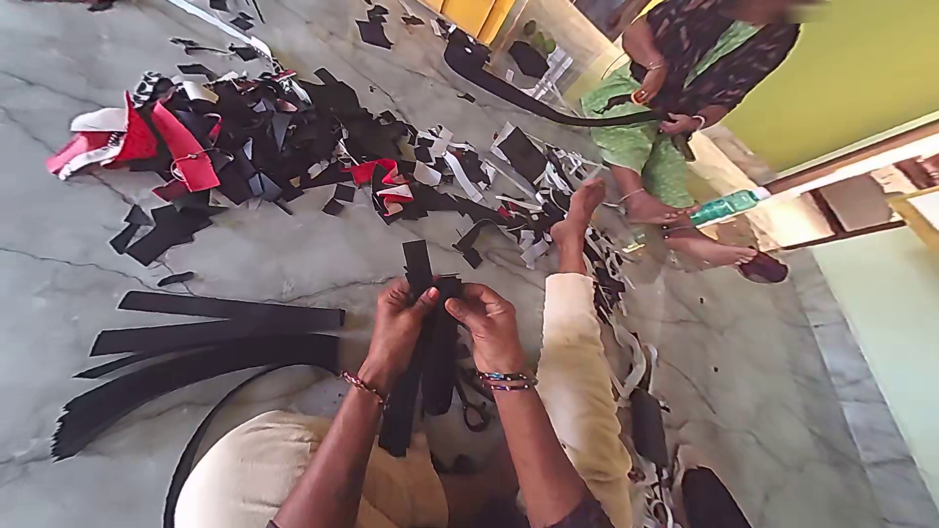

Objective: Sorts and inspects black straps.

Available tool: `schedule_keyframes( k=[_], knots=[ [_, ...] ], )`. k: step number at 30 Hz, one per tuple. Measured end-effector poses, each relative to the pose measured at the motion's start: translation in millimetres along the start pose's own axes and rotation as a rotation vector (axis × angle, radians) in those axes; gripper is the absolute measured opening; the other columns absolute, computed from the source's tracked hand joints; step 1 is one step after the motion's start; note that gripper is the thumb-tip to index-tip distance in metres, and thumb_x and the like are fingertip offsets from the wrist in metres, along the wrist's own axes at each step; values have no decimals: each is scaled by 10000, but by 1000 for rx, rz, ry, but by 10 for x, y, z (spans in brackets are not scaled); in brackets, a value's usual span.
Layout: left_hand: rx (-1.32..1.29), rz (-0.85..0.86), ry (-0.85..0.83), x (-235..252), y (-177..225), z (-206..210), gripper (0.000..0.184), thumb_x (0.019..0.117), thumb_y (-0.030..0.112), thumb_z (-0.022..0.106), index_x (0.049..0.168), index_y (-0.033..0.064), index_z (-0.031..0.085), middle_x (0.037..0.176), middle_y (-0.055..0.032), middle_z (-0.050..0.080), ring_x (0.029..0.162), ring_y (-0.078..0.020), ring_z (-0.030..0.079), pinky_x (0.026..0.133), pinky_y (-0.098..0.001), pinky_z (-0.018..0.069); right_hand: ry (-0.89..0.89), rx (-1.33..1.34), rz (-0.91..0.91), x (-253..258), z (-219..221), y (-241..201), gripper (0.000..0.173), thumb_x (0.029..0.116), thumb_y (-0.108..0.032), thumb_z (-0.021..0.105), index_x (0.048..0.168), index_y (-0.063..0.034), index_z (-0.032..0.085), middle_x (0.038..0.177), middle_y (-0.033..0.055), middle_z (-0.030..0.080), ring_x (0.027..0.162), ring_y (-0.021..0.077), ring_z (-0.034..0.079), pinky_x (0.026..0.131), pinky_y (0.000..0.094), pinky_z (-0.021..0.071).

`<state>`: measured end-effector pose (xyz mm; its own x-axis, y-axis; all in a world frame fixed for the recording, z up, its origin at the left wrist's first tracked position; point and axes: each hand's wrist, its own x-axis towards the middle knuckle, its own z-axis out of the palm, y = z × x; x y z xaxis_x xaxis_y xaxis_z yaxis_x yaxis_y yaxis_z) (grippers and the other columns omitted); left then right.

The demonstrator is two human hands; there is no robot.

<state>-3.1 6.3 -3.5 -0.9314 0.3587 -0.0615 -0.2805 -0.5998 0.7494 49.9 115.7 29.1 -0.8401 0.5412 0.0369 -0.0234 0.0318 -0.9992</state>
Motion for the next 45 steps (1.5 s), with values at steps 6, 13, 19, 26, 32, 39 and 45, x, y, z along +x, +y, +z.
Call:
schedule_keyframes(
  k=[6,13,19,26,32,39,45],
  knots=[
    [-62,-67,-74,-6,-6,-27,205,964,-93,518,951,25,685,823,10,742,769,-59,708,756,-248,600,10,-31,53,27,-45,-17,203,782,127,717,949,17,685,790,4,715,715,46,681,691,212,592],
    [-86,-141,-111,10,-19,-34,222,981,-81,503,1034,-16,709,1002,-58,771,928,-107,731,865,-289,597,-6,-91,94,27,-81,-36,156,803,131,704,917,26,689,782,8,709,715,39,675,692,208,587],
    [-115,-216,-75,14,-26,-11,225,988,-86,492,970,-2,700,891,-40,761,827,-97,726,799,-285,606,-69,-125,66,16,-100,-11,112,862,84,665,951,18,653,820,-4,676,758,22,653,734,193,569],
    [138,-305,68,63,47,12,296,1109,90,326,1168,-60,573,754,-38,684,626,-103,673,607,-258,582,-11,-142,25,84,-262,-64,84,909,55,622,973,0,621,838,-4,676,781,41,666,753,223,582],
    [146,-287,-20,61,40,29,290,1105,79,354,1162,-70,597,914,-73,741,797,-135,736,761,-299,621,-9,-121,21,106,-393,-305,180,884,79,637,1052,49,696,864,21,734,782,53,697,748,225,598],
    [284,-110,-16,28,-12,-10,119,967,13,635,855,25,674,728,39,686,687,-31,665,683,-224,565,-109,-93,59,81,-200,-142,126,872,106,655,949,25,714,853,16,732,795,48,697,778,232,600],
    [320,-71,-86,35,-27,-36,119,922,-46,638,835,28,670,709,52,674,661,-10,649,655,-210,560,-101,-119,73,82,-159,-167,275,848,110,674,1121,83,675,889,39,732,794,49,700,762,212,596]
  ],
)
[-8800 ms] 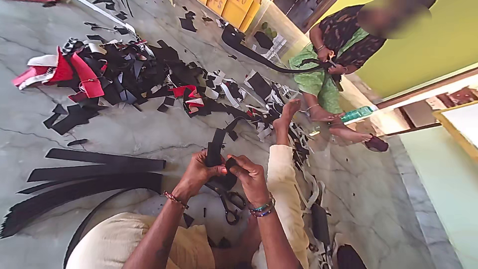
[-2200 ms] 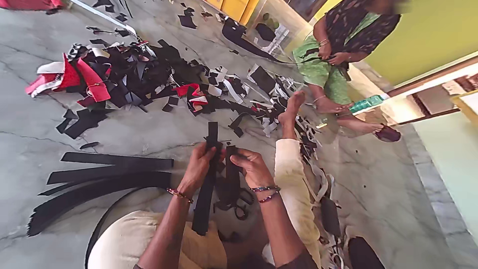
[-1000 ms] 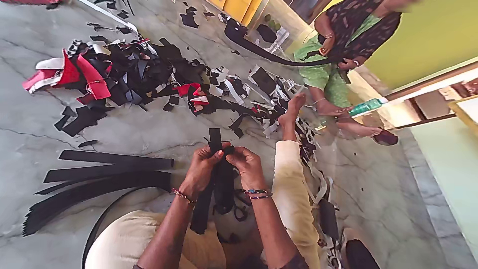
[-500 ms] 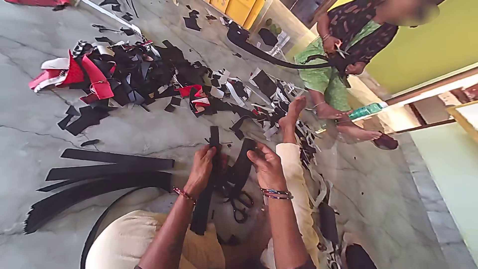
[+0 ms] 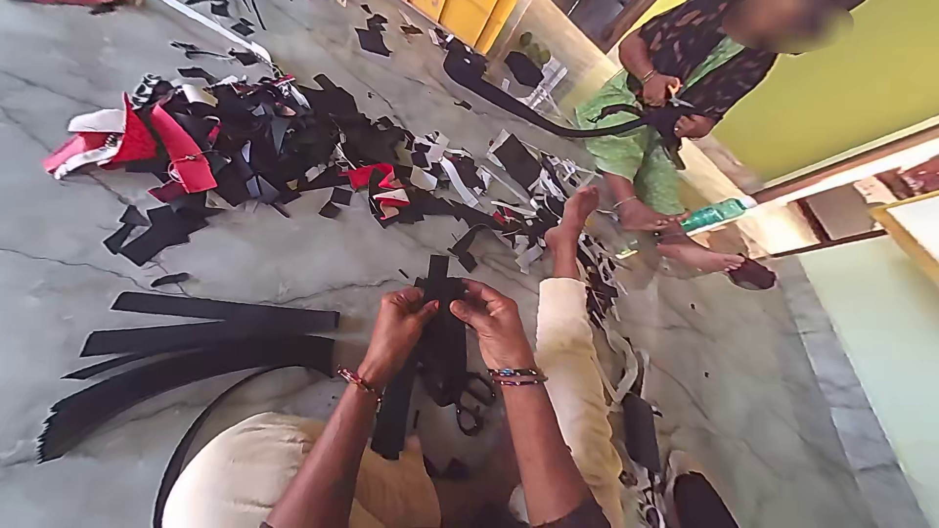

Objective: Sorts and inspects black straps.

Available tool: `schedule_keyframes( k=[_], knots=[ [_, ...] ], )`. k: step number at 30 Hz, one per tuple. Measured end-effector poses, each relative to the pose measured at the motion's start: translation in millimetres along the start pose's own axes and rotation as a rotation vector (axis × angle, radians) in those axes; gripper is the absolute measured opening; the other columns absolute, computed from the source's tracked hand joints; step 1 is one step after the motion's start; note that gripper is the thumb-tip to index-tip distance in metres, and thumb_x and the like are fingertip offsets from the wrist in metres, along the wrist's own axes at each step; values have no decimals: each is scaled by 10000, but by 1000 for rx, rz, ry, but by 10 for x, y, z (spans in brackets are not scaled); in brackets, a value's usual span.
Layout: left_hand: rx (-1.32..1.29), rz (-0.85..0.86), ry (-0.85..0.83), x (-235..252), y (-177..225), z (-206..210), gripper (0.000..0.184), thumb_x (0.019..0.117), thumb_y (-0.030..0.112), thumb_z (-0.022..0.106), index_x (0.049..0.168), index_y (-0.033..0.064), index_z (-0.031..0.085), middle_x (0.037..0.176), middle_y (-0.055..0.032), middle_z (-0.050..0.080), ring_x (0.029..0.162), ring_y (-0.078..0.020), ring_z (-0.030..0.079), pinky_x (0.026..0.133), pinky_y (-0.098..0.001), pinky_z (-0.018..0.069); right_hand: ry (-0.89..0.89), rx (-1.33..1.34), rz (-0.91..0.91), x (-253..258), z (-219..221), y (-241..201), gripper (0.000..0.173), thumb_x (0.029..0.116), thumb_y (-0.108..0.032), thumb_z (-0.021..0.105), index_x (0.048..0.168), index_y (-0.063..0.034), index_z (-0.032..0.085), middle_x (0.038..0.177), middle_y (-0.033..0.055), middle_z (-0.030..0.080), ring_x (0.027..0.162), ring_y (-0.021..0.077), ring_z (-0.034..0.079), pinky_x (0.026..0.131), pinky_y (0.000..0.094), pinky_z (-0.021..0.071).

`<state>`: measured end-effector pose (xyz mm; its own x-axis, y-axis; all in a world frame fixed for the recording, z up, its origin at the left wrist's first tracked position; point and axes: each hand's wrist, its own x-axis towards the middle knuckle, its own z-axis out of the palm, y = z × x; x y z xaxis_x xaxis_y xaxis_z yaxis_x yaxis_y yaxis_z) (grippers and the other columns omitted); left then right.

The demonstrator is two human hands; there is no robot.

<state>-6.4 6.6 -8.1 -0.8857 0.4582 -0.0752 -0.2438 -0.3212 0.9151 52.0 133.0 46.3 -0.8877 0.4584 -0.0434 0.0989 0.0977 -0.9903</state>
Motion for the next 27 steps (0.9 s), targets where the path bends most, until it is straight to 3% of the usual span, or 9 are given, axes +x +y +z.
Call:
schedule_keyframes(
  k=[2,7,15,19,21,23,25,27],
  knots=[
    [11,18,-13,-2,-15,-4,130,918,-52,633,824,29,670,707,59,672,660,0,644,655,-202,555,-5,0,1,-2,-3,-1,297,846,114,674,1143,99,678,927,56,741,822,51,706,787,211,597],
    [-9,70,-33,-17,-17,-10,142,926,-59,606,853,28,691,735,67,693,693,8,660,686,-198,566,-62,-20,10,0,-30,-19,167,869,108,661,1020,72,721,899,51,754,837,42,712,808,216,597],
    [19,75,-82,-16,-9,-21,142,953,-33,590,861,24,681,743,67,682,704,9,653,697,-199,560,-89,0,-37,-6,-69,21,171,852,124,656,991,50,724,887,19,748,825,29,701,804,213,593],
    [16,21,-158,-14,19,-37,198,1017,21,507,917,28,677,775,73,666,734,13,645,723,-206,559,-22,-19,-64,8,-76,51,148,865,99,650,981,40,721,875,2,735,819,20,691,794,207,587],
    [-31,-3,-132,-12,40,-31,214,1035,32,473,939,28,664,797,66,667,740,-2,644,715,-209,553,40,28,-58,22,-113,44,152,886,99,625,985,32,719,887,8,738,832,39,696,796,230,594],
    [-98,-22,-67,-9,70,-46,215,1045,12,466,995,-11,673,883,5,739,829,-62,715,802,-257,605,64,102,-48,29,-205,-10,180,918,103,565,968,-1,702,890,1,735,838,57,700,805,254,601],
    [-54,-2,-4,18,59,-66,202,1037,2,483,1004,-25,681,901,-22,753,842,-84,731,812,-273,614,3,169,-62,17,-316,-91,237,921,108,534,963,-32,721,918,-4,748,863,62,706,827,259,599],
    [54,56,21,45,-21,-77,183,1022,25,525,996,-26,699,902,-29,752,838,-81,727,809,-278,611,-85,212,-84,-4,-364,-154,246,891,90,590,930,-77,766,898,-25,765,845,42,712,811,243,601]
  ],
)
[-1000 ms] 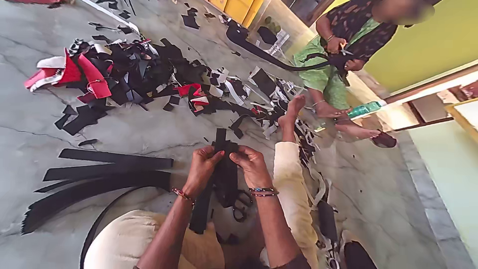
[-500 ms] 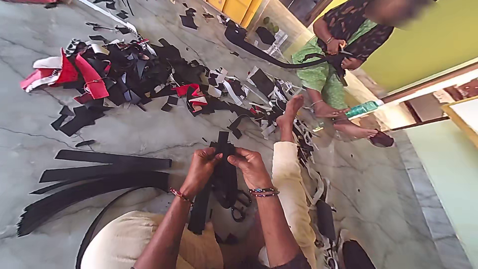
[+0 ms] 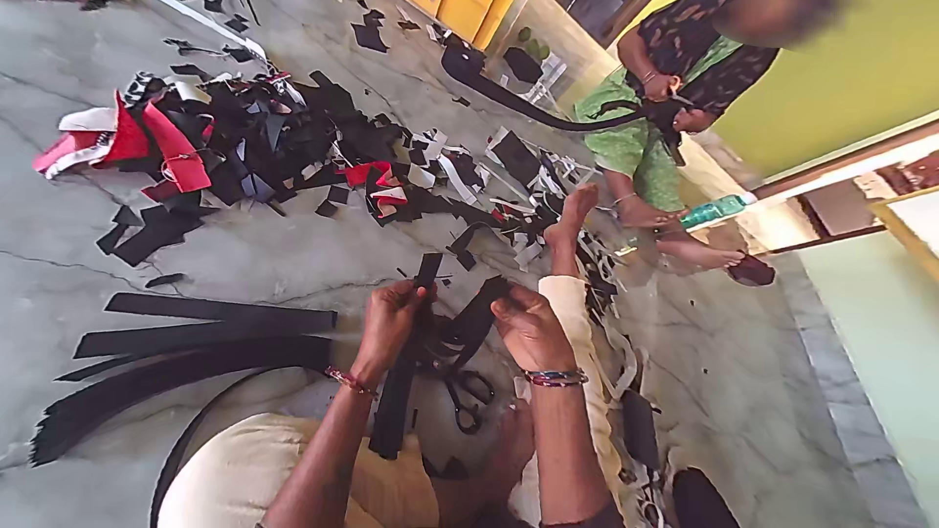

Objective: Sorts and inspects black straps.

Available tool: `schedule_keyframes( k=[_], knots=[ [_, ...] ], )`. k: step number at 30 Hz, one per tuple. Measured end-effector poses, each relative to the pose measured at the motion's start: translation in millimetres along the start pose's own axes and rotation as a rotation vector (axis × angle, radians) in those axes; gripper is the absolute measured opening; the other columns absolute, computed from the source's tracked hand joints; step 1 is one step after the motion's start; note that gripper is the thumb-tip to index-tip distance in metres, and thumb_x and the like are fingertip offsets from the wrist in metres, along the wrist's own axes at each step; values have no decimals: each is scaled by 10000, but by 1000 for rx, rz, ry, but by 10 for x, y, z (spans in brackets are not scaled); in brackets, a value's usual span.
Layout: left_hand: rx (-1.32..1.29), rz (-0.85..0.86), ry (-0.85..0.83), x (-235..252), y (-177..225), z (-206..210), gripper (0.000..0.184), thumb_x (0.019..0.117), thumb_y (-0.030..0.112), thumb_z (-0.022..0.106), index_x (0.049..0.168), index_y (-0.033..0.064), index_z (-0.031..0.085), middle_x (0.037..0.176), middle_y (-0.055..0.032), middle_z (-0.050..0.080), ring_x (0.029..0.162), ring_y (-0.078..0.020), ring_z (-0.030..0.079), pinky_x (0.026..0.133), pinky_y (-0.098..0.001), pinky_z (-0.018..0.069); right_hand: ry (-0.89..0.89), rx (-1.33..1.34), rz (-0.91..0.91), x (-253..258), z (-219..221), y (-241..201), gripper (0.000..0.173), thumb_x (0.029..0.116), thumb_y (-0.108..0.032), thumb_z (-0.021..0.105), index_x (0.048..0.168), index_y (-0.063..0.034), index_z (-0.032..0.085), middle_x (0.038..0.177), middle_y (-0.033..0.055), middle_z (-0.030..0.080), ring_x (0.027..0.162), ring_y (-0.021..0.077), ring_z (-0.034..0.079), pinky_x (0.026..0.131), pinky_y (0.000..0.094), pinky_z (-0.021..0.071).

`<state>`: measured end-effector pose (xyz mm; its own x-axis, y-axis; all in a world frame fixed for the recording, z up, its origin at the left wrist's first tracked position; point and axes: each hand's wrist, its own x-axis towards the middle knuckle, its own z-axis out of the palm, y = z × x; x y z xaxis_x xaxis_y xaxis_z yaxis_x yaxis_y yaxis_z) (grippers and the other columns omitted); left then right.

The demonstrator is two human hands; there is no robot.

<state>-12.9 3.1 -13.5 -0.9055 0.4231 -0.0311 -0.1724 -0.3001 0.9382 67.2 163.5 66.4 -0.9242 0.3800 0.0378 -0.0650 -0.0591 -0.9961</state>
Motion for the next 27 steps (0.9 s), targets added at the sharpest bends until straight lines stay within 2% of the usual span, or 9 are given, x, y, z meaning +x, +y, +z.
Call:
schedule_keyframes(
  k=[1,3,6,8,10,16,27],
  knots=[
    [40,27,-1,6,-34,7,179,1017,39,542,990,-23,708,896,-25,749,828,-74,723,802,-274,609,-33,-5,-9,0,12,-7,232,882,79,621,929,-88,775,897,-36,766,843,29,710,808,232,599],
    [87,35,-22,-11,-31,28,170,1012,56,562,982,-4,719,876,5,744,802,-42,708,781,-247,598,-30,-57,-10,14,87,31,203,879,97,620,949,-50,741,888,-24,752,839,33,703,806,233,598],
    [171,48,-45,-46,11,40,165,1007,66,576,958,8,723,832,37,722,759,15,666,747,-201,561,24,-120,0,44,212,130,219,872,113,614,1062,38,693,908,15,739,843,58,706,808,240,601],
    [243,77,-72,-64,-17,30,188,1004,82,572,949,-7,729,821,-4,703,767,-9,650,757,-230,543,26,-163,-2,37,256,172,299,871,94,615,1167,87,654,946,40,733,875,65,705,832,241,596],
    [298,88,-107,-63,-15,30,210,1012,89,562,978,-23,737,857,-50,716,803,-46,661,795,-273,543,35,-193,-12,35,278,177,331,873,88,617,1203,110,637,964,51,736,890,60,706,844,231,591],
    [426,141,-145,-82,48,51,230,1010,68,542,999,-48,740,859,-108,717,794,-113,654,781,-324,517,28,-191,-35,29,270,158,283,880,104,601,1156,108,666,1002,54,754,923,42,711,875,218,584],
    [479,187,-159,-123,92,72,221,998,39,548,974,-67,740,859,-151,722,800,-171,672,784,-360,516,9,-130,-14,30,219,180,200,897,92,580,1055,51,697,944,21,749,882,45,708,845,231,591]
  ],
)
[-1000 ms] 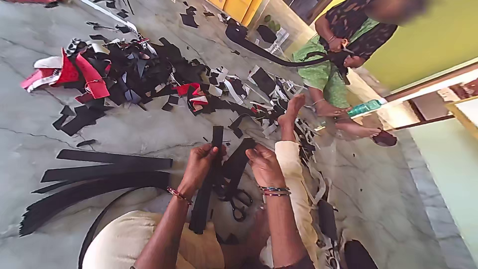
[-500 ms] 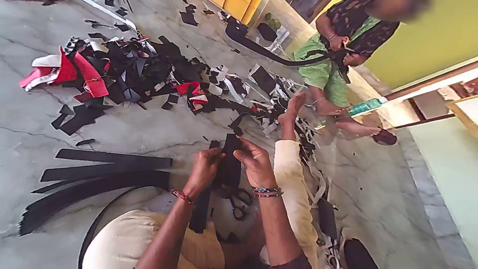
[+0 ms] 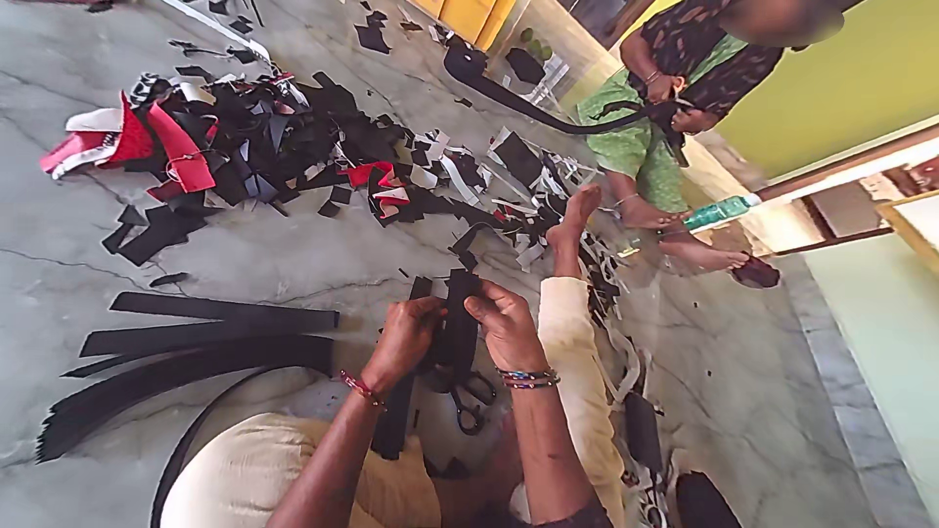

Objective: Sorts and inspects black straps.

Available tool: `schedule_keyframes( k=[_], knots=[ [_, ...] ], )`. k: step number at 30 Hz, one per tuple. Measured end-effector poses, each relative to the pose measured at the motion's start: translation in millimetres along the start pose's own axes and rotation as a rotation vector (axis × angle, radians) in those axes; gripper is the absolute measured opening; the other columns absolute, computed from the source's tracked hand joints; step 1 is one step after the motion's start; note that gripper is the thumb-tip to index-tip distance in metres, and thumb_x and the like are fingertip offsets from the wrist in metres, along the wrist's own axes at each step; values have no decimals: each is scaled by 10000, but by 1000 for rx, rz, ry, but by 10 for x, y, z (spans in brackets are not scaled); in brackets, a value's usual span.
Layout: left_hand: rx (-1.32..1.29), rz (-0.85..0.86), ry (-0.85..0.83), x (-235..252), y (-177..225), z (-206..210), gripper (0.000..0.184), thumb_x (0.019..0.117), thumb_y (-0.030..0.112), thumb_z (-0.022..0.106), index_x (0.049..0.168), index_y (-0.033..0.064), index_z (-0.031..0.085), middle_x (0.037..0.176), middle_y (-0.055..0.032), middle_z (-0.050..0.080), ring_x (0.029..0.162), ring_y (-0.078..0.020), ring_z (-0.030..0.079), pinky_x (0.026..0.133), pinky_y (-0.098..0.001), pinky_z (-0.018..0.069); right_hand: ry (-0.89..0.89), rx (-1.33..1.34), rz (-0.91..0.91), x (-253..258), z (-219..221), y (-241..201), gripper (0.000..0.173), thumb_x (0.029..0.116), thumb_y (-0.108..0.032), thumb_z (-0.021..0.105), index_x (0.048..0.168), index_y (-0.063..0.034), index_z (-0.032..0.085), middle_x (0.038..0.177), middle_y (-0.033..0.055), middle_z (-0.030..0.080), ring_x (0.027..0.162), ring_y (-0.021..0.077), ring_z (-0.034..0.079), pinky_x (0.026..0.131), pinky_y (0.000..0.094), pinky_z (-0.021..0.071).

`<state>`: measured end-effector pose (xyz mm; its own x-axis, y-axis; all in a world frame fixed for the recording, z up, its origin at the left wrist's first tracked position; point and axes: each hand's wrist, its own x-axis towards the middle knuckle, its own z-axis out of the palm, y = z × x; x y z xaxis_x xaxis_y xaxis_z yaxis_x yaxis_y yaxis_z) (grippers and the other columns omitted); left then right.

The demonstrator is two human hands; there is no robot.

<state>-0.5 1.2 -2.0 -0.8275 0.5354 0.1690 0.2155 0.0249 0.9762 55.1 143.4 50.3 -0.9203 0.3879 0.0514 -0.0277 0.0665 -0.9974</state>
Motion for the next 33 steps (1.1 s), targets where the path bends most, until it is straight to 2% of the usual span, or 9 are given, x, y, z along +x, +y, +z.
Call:
schedule_keyframes(
  k=[10,13,16,19,21,23,27,30,33],
  knots=[
    [19,24,-60,10,-2,13,228,1007,55,546,995,-74,733,862,-166,717,797,-189,673,786,-364,521,-11,-23,39,3,-75,0,195,891,83,590,1063,25,663,920,8,726,860,50,698,822,241,593],
    [-113,-28,-83,48,-119,-82,249,1031,105,546,1128,-34,728,1006,-119,740,910,-122,687,873,-332,548,69,-126,-47,-6,-206,-44,184,896,64,608,1050,-3,682,912,-20,725,854,41,689,817,251,594],
    [-309,-137,126,66,-197,-267,278,1062,129,504,1174,-51,684,1131,-129,724,1044,-152,687,973,-371,538,173,-167,-179,-30,-554,-308,231,898,17,611,1067,-117,695,934,-87,724,861,25,681,814,258,589],
    [-409,-241,396,85,-193,-338,291,1087,171,475,1157,-55,645,1040,-67,711,911,-58,682,891,-269,557,186,-169,-372,-143,-978,-711,199,921,-147,707,1086,-256,728,1006,-149,736,928,5,684,854,235,581],
    [-371,-284,400,87,-197,-327,264,1081,171,499,1149,-37,646,1009,-55,700,848,-40,661,832,-244,550,208,-175,-473,-284,-1207,-1019,142,918,-259,743,1059,-274,741,1048,-148,735,968,10,686,880,225,579],
    [-181,-291,262,81,-204,-313,228,1061,131,529,1151,-26,667,1023,-101,701,862,-118,660,824,-324,548,268,-112,-555,-442,-1444,-1273,81,917,-266,741,993,-239,751,1065,-106,742,990,49,699,881,248,592],
    [367,-338,-38,87,-183,-245,234,1036,145,585,1159,-3,720,1053,-236,722,1011,-433,683,892,-661,485,306,-61,-662,-597,-1819,-1380,164,887,-187,777,1024,-136,703,1079,-11,735,1000,131,710,914,315,598],
    [507,-355,-64,100,-245,-140,282,1039,180,590,1184,-34,701,1133,-282,686,1111,-485,634,949,-675,449,277,-199,-607,-606,-1643,-1268,133,919,-219,743,1050,-226,728,1055,-95,748,996,59,705,913,253,585],
    [527,-341,-101,101,-319,-94,266,1032,157,589,1174,-36,704,1120,-274,690,1113,-461,641,970,-647,460,281,-221,-574,-608,-1603,-1066,141,919,-191,739,1059,-203,739,1027,-61,773,1005,106,729,935,296,591]
  ],
)
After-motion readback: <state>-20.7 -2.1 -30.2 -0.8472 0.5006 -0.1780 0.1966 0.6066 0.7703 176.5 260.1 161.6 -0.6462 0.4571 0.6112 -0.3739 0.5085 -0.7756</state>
